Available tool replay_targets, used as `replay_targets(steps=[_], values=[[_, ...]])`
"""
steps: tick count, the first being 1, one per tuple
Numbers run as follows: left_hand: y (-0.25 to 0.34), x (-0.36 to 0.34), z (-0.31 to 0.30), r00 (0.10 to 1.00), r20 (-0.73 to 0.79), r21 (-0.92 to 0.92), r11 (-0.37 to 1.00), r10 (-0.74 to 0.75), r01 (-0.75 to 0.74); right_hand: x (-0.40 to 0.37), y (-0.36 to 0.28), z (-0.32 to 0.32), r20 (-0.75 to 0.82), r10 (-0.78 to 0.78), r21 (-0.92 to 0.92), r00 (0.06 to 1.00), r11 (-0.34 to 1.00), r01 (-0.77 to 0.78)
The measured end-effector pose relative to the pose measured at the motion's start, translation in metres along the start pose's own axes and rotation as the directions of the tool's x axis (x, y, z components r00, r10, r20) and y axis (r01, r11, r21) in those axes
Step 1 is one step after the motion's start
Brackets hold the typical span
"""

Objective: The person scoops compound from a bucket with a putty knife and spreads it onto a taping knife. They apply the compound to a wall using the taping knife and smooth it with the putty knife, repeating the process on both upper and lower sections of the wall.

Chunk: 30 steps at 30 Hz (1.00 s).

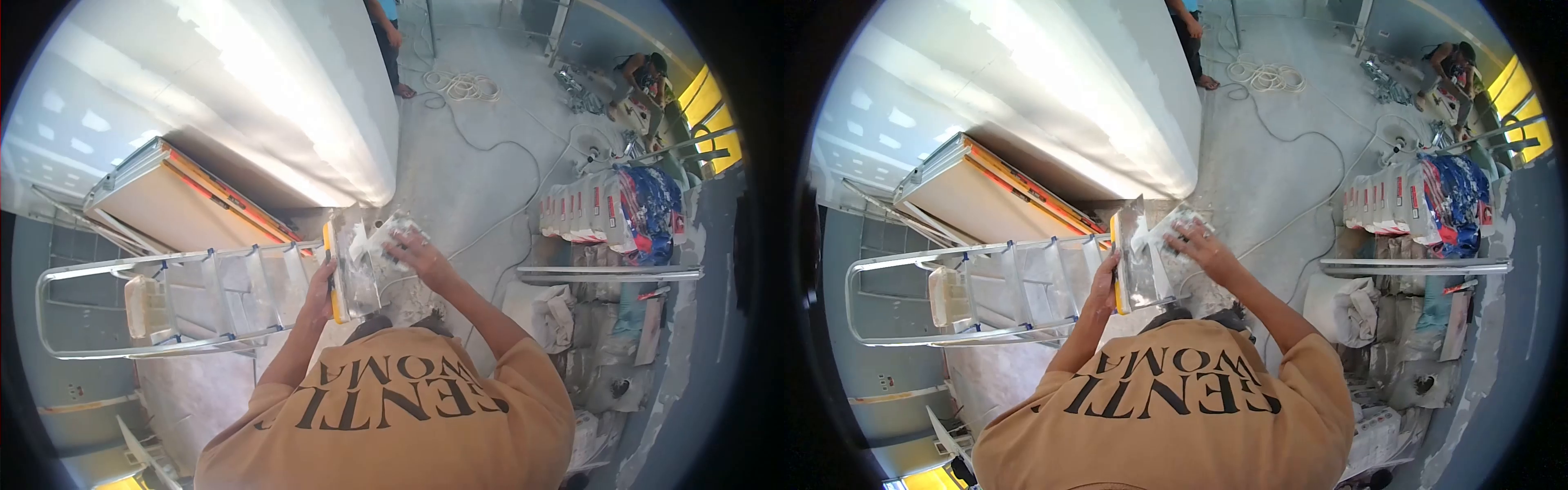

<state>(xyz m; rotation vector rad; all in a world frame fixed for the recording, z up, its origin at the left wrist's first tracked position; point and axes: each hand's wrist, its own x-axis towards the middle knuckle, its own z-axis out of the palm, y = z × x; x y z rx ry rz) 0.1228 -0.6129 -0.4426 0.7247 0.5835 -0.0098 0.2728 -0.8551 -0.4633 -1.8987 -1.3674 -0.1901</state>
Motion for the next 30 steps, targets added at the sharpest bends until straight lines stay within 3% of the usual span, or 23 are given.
replay_targets(steps=[2, 4, 5, 6, 7, 8, 10, 12, 13, 14, 15, 17, 19, 21, 26, 28, 29, 30], values=[[0.014, 0.001, -0.013, 0.998, -0.057, 0.037, 0.999, -0.022, 0.024, -0.001, 0.005, 0.0, -0.031, 0.063, 0.036, 0.998, 0.997, -0.061], [0.03, 0.005, -0.011, 0.999, -0.026, 0.045, 0.998, 0.039, -0.038, -0.003, 0.005, 0.0, -0.22, 0.408, 0.337, 0.886, 0.884, -0.324], [0.04, -0.001, 0.003, 0.977, -0.082, 0.11, 0.976, 0.198, -0.188, -0.005, 0.002, 0.003, -0.22, 0.398, 0.335, 0.891, 0.888, -0.314], [0.048, -0.006, 0.011, 0.927, -0.129, 0.182, 0.927, 0.352, -0.327, -0.01, -0.002, 0.007, -0.156, 0.679, 0.693, 0.717, 0.592, -0.411], [0.055, -0.007, 0.012, 0.899, -0.084, 0.201, 0.891, 0.43, -0.408, -0.013, -0.007, 0.01, 0.035, 0.861, 0.915, 0.507, 0.176, -0.362], [0.059, -0.007, 0.012, 0.897, -0.08, 0.201, 0.888, 0.435, -0.413, -0.014, -0.015, 0.01, 0.031, 0.859, 0.916, 0.511, 0.18, -0.358], [0.064, -0.005, 0.014, 0.773, -0.06, 0.444, 0.71, 0.632, -0.546, -0.012, -0.034, 0.012, 0.402, 0.777, 0.915, 0.484, -0.354, -0.191], [0.064, -0.006, 0.022, 0.741, -0.04, 0.516, 0.648, 0.671, -0.559, -0.004, -0.046, 0.04, 0.467, 0.746, 0.882, 0.475, -0.427, -0.197], [0.065, -0.008, 0.025, 0.729, 0.03, 0.684, 0.518, 0.684, -0.514, -0.001, -0.052, 0.054, 0.531, 0.708, 0.842, 0.466, -0.501, -0.2], [0.067, -0.01, 0.029, 0.725, 0.104, 0.818, 0.355, 0.681, -0.452, 0.005, -0.054, 0.059, 0.533, 0.71, 0.84, 0.46, -0.506, -0.193], [0.068, -0.011, 0.037, 0.732, 0.107, 0.823, 0.353, 0.673, -0.445, 0.016, -0.054, 0.061, 0.554, 0.713, 0.832, 0.43, -0.495, -0.251], [0.068, -0.016, 0.049, 0.768, 0.231, 0.914, 0.138, 0.598, -0.382, 0.033, -0.057, 0.066, 0.576, 0.721, 0.817, 0.385, -0.495, -0.295], [0.074, -0.013, 0.048, 0.787, 0.288, 0.923, 0.06, 0.545, -0.379, 0.052, -0.057, 0.068, 0.454, 0.725, 0.867, 0.518, -0.493, -0.07], [0.082, -0.006, 0.041, 0.75, 0.425, 0.893, -0.097, 0.507, -0.44, 0.067, -0.056, 0.072, 0.424, 0.743, 0.878, 0.518, -0.478, -0.033], [0.117, -0.007, 0.007, 0.785, 0.481, 0.876, -0.168, 0.391, -0.453, 0.09, -0.036, 0.115, 0.328, 0.763, 0.892, 0.557, -0.444, 0.083], [0.137, -0.001, -0.026, 0.84, 0.422, 0.903, -0.079, 0.341, -0.422, 0.1, -0.034, 0.119, 0.253, 0.773, 0.895, 0.582, -0.415, 0.163], [0.139, 0.014, -0.059, 0.797, 0.454, 0.876, -0.038, 0.398, -0.481, 0.103, -0.035, 0.114, 0.249, 0.777, 0.897, 0.578, -0.41, 0.165], [0.139, 0.02, -0.078, 0.798, 0.46, 0.874, -0.041, 0.389, -0.484, 0.103, -0.039, 0.105, 0.188, 0.822, 0.973, 0.537, -0.082, -0.216]])
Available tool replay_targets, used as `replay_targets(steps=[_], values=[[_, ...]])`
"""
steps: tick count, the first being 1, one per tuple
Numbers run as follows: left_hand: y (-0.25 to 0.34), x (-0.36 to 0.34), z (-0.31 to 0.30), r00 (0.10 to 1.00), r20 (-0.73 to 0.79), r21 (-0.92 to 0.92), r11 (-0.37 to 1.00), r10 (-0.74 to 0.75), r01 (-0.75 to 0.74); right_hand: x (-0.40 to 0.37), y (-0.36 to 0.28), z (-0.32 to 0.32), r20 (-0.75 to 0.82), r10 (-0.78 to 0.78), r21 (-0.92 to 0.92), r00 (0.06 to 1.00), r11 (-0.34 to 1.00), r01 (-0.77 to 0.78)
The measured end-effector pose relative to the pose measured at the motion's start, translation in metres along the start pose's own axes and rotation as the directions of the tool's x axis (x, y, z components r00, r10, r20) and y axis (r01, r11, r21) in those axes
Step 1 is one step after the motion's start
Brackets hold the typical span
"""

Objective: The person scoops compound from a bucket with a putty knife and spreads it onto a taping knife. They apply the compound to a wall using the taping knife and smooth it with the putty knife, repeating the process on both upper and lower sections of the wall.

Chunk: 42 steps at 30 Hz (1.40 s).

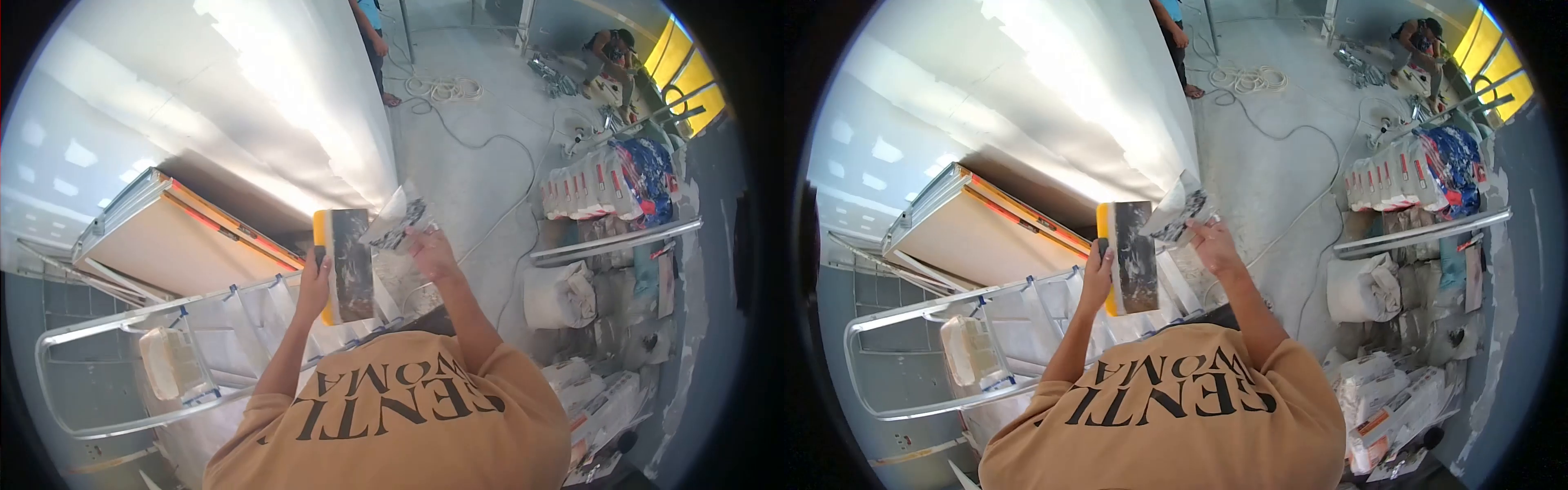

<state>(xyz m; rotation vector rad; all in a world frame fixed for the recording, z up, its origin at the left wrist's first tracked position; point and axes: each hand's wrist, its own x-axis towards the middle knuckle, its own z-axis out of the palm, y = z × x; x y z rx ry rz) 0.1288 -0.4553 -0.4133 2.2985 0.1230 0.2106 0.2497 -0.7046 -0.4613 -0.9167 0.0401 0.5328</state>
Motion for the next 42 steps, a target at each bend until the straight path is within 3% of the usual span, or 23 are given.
replay_targets(steps=[1, 2, 3, 5, 6, 7, 9, 11, 14, 16, 17, 19, 21, 23, 25, 29, 31, 35, 42], values=[[-0.014, -0.002, -0.001, 0.95, 0.032, -0.473, 0.833, -0.31, 0.288, -0.002, 0.001, 0.001, -0.027, -0.046, -0.244, 0.999, 0.969, 0.038], [-0.027, -0.001, -0.005, 0.817, 0.211, -0.796, 0.391, -0.537, 0.462, -0.003, 0.003, 0.003, -0.054, -0.093, -0.474, 0.994, 0.879, 0.056], [-0.039, -0.002, -0.009, 0.773, 0.281, -0.783, 0.329, -0.57, 0.527, -0.005, 0.008, 0.002, 0.001, -0.196, -0.39, 0.981, 0.903, 0.181], [-0.062, -0.009, -0.013, 0.774, 0.307, -0.798, 0.293, -0.553, 0.527, 0.0, 0.017, -0.001, 0.03, -0.33, -0.302, 0.943, 0.897, 0.324], [-0.072, -0.012, -0.015, 0.763, 0.322, -0.817, 0.243, -0.561, 0.523, 0.004, 0.025, -0.005, -0.059, -0.18, 0.065, 0.982, 0.981, 0.184], [-0.078, -0.015, -0.018, 0.76, 0.342, -0.802, 0.25, -0.553, 0.543, 0.007, 0.033, -0.011, -0.083, -0.002, 0.44, 0.997, 0.897, 0.039], [-0.089, -0.022, -0.026, 0.639, 0.372, -0.768, 0.163, -0.674, 0.619, 0.014, 0.045, -0.025, -0.083, 0.034, 0.464, 0.996, 0.886, 0.009], [-0.115, -0.034, -0.025, 0.591, 0.397, -0.769, 0.098, -0.702, 0.632, 0.035, 0.059, -0.053, -0.079, 0.06, 0.494, 0.995, 0.869, -0.013], [-0.123, -0.043, -0.019, 0.565, 0.37, -0.737, 0.137, -0.738, 0.662, 0.107, 0.103, -0.125, -0.134, 0.144, 0.388, 0.98, 0.918, -0.082], [-0.129, -0.053, -0.014, 0.514, 0.364, -0.703, 0.132, -0.777, 0.698, 0.165, 0.12, -0.167, -0.315, 0.231, 0.087, 0.921, 0.973, -0.214], [-0.134, -0.053, -0.008, 0.492, 0.367, -0.689, 0.125, -0.789, 0.714, 0.192, 0.106, -0.175, -0.309, 0.241, 0.097, 0.92, 0.97, -0.222], [-0.132, -0.052, -0.005, 0.429, 0.385, -0.668, 0.074, -0.817, 0.741, 0.244, 0.081, -0.168, -0.33, -0.013, -0.095, 0.944, 0.995, -0.019], [-0.122, -0.044, 0.003, 0.36, 0.395, -0.651, 0.019, -0.845, 0.759, 0.312, 0.087, -0.188, -0.407, 0.02, -0.174, 0.913, 0.98, -0.099], [-0.11, -0.032, 0.012, 0.274, 0.386, -0.64, -0.042, -0.881, 0.767, 0.395, 0.136, -0.22, -0.339, -0.211, -0.271, 0.917, 0.955, 0.119], [-0.1, -0.026, 0.019, 0.249, 0.36, -0.637, -0.042, -0.899, 0.77, 0.441, 0.124, -0.212, -0.244, -0.363, -0.494, 0.899, 0.844, 0.207], [-0.079, -0.013, 0.035, 0.181, 0.298, -0.624, -0.048, -0.937, 0.78, 0.511, 0.105, -0.181, -0.208, -0.276, -0.51, 0.939, 0.849, 0.137], [-0.073, -0.014, 0.037, 0.19, 0.325, -0.627, -0.061, -0.926, 0.777, 0.532, 0.104, -0.168, -0.102, -0.372, -0.497, 0.923, 0.822, 0.276], [-0.065, -0.02, 0.04, 0.181, 0.319, -0.648, -0.074, -0.93, 0.758, 0.533, 0.088, -0.15, -0.107, -0.287, -0.459, 0.952, 0.864, 0.209], [-0.079, -0.047, 0.053, 0.096, 0.336, -0.636, -0.151, -0.937, 0.757, 0.509, 0.114, -0.139, -0.08, -0.335, -0.334, 0.939, 0.896, 0.291]])
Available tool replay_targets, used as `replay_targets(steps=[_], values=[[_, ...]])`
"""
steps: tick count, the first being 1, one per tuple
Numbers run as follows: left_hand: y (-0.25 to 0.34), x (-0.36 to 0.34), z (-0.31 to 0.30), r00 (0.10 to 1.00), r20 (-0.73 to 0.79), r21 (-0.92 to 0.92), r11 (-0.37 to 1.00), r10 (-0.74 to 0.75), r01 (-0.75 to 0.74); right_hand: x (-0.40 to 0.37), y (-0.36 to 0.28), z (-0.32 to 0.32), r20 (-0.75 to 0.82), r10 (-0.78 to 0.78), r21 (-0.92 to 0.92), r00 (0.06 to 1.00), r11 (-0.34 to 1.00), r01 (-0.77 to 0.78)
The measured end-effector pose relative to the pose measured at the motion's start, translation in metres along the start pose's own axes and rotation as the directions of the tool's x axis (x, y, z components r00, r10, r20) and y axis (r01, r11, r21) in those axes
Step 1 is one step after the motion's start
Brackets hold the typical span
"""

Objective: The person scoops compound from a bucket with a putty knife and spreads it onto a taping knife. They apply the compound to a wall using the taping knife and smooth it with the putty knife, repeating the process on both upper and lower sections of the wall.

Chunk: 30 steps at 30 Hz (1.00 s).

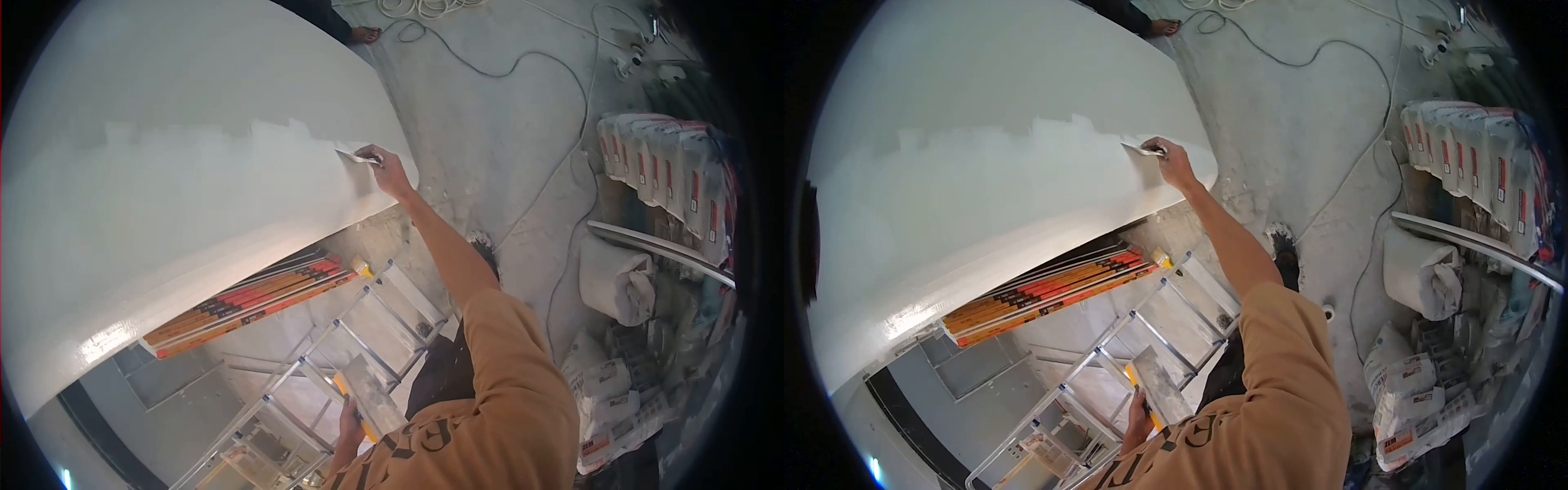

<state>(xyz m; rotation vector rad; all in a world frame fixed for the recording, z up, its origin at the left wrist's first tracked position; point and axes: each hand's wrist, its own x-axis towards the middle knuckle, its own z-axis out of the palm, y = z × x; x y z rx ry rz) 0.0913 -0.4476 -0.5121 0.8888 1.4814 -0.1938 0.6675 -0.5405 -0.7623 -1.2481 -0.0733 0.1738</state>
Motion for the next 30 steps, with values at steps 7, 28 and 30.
replay_targets(steps=[7, 28, 30], values=[[-0.01, 0.024, -0.032, 0.996, 0.083, 0.008, 1.0, 0.025, -0.026, -0.078, -0.005, 0.022, -0.142, -0.022, -0.03, 0.99, 0.999, 0.018], [-0.076, 0.008, -0.176, 0.974, 0.028, -0.235, 0.948, 0.225, -0.213, -0.203, 0.025, 0.159, -0.608, -0.106, -0.088, 0.787, 0.994, 0.065], [-0.081, 0.007, -0.165, 0.974, -0.001, -0.251, 0.943, 0.227, -0.219, -0.177, 0.003, 0.125, -0.62, -0.157, -0.197, 0.769, 0.98, 0.041]])
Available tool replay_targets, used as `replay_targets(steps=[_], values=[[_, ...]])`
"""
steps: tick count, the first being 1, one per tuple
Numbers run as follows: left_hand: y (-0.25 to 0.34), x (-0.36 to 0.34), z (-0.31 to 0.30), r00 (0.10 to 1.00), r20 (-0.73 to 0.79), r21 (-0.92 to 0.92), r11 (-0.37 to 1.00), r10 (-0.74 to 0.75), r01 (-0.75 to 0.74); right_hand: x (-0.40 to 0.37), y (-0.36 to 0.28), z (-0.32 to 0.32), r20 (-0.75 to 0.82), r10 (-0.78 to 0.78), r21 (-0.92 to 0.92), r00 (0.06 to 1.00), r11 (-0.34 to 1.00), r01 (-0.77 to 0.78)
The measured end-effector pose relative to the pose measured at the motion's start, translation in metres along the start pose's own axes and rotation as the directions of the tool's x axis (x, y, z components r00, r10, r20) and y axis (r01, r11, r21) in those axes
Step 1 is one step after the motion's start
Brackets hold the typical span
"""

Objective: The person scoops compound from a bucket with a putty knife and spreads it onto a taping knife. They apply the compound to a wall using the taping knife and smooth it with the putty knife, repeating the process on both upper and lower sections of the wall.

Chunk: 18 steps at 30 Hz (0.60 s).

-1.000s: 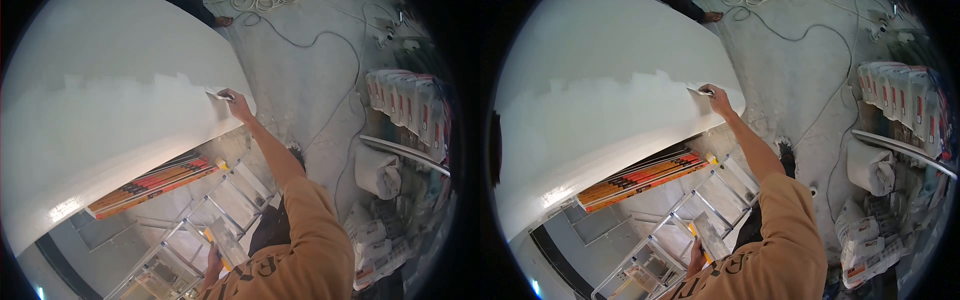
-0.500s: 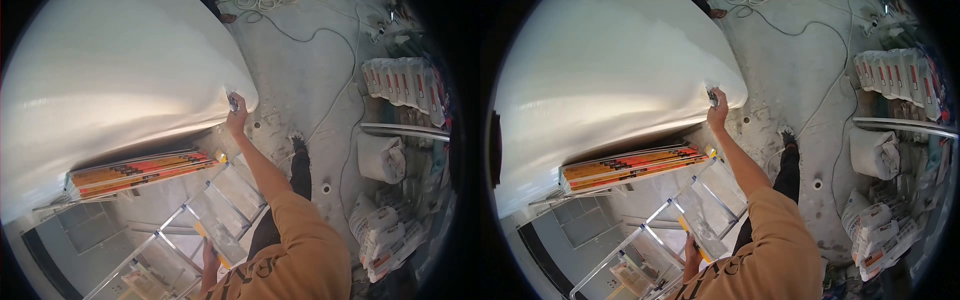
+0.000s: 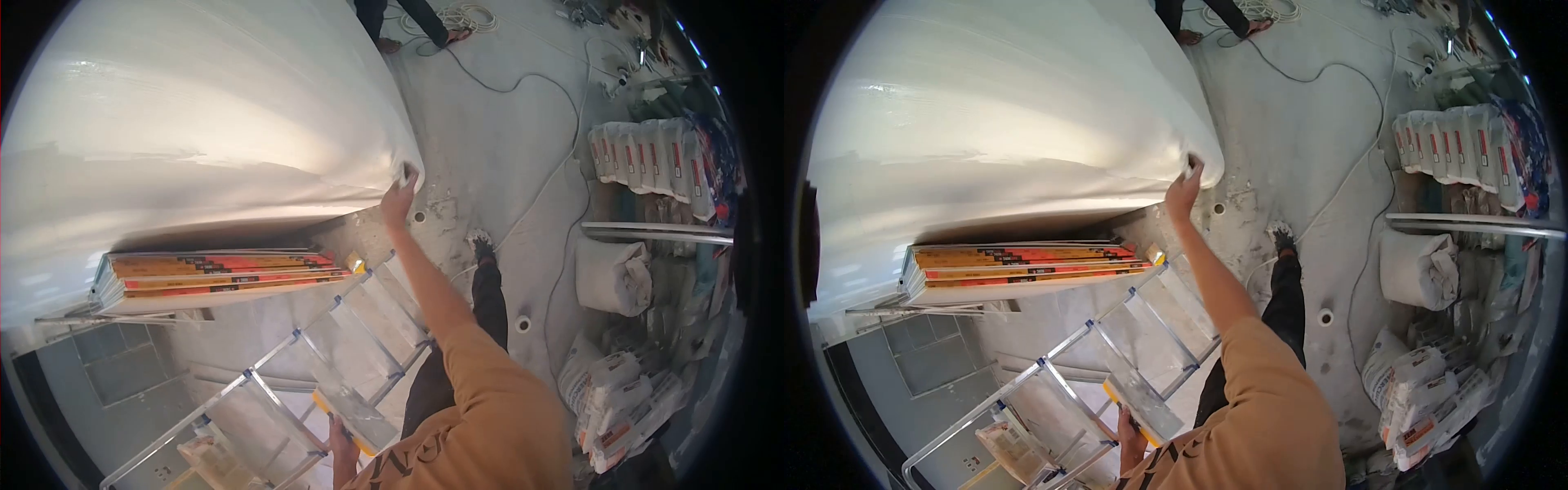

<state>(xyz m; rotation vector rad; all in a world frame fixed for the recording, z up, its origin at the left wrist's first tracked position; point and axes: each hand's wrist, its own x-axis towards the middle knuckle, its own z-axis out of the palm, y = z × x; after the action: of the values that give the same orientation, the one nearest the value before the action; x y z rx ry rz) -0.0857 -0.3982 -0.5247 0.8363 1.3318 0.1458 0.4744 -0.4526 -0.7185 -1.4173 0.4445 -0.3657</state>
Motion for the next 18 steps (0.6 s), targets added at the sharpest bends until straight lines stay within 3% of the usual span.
replay_targets(steps=[2, 3, 5, 6, 8, 11, 13, 18], values=[[-0.002, -0.003, 0.007, 0.998, 0.039, -0.055, 0.997, -0.046, 0.048, 0.04, -0.002, -0.004, 0.133, -0.127, 0.065, 0.983, 0.991, 0.119], [-0.004, -0.003, 0.011, 0.998, 0.04, -0.059, 0.997, -0.044, 0.047, 0.046, 0.003, 0.004, 0.136, -0.13, 0.066, 0.982, 0.99, 0.122], [-0.007, -0.001, 0.015, 0.996, 0.088, -0.049, 0.998, -0.031, 0.035, 0.041, 0.014, 0.027, 0.123, -0.322, -0.038, 0.939, 0.944, 0.329], [-0.008, 0.0, 0.017, 0.996, 0.088, -0.048, 0.998, -0.029, 0.034, 0.025, 0.018, 0.038, 0.071, -0.339, -0.079, 0.938, 0.935, 0.345], [-0.009, 0.003, 0.023, 0.996, 0.083, -0.062, 0.997, -0.04, 0.045, -0.007, -0.004, 0.045, 0.003, -0.285, -0.134, 0.959, 0.95, 0.282], [-0.005, 0.008, 0.031, 0.994, 0.095, -0.037, 0.998, -0.053, 0.057, -0.041, -0.007, 0.019, 0.069, -0.236, -0.113, 0.969, 0.964, 0.242], [0.002, 0.012, 0.036, 0.992, 0.107, -0.005, 0.998, -0.067, 0.068, -0.049, -0.015, -0.01, 0.328, -0.147, -0.049, 0.933, 0.984, 0.172], [0.02, 0.016, 0.062, 0.992, 0.115, 0.076, 0.996, -0.045, 0.036, 0.076, 0.007, -0.032, 0.225, -0.162, 0.035, 0.961, 0.987, 0.158]])
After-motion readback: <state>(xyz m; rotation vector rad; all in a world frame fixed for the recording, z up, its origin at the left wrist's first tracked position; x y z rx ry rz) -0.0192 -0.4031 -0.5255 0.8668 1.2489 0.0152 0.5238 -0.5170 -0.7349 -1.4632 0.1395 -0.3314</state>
